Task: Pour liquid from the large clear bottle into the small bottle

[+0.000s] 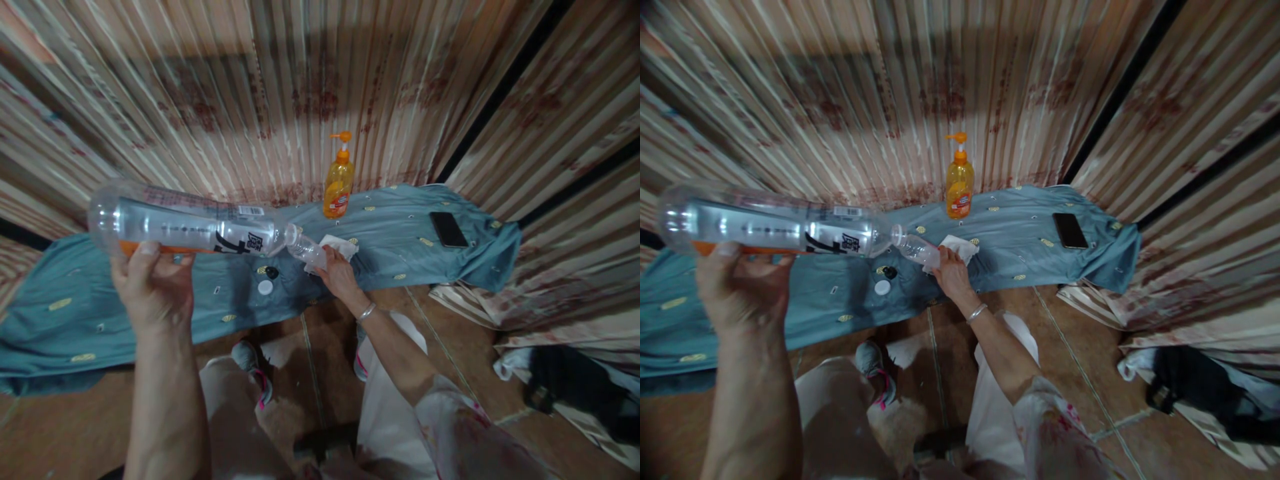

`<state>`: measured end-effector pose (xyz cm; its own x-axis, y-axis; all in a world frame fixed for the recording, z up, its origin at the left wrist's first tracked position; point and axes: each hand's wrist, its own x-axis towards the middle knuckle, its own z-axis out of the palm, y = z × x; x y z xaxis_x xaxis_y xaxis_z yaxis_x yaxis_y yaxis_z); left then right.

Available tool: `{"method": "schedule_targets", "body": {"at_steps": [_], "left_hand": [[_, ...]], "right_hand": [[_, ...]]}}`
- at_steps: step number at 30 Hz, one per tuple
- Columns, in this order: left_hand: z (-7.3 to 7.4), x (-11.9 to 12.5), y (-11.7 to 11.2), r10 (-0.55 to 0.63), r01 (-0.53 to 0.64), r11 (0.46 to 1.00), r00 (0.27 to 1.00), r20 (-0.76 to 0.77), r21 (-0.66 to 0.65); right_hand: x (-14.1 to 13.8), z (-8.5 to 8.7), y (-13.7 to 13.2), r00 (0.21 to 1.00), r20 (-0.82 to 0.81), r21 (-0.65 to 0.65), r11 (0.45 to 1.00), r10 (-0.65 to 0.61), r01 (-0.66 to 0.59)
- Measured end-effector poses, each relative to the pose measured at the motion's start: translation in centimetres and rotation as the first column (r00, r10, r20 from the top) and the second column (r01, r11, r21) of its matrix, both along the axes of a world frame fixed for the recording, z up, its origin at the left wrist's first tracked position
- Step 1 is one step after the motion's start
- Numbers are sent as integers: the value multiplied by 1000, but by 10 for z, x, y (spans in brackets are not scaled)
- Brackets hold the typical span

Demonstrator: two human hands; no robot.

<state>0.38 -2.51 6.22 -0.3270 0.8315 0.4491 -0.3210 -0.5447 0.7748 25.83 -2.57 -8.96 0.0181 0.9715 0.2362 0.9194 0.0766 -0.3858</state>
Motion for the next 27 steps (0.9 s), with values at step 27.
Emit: {"method": "schedule_targets", "body": {"at_steps": [27], "left_hand": [[2,1,1,-6,6,1000,1000,-18,14]], "right_hand": [[1,-3,0,1000,17,10,1000,3,-3]]}}
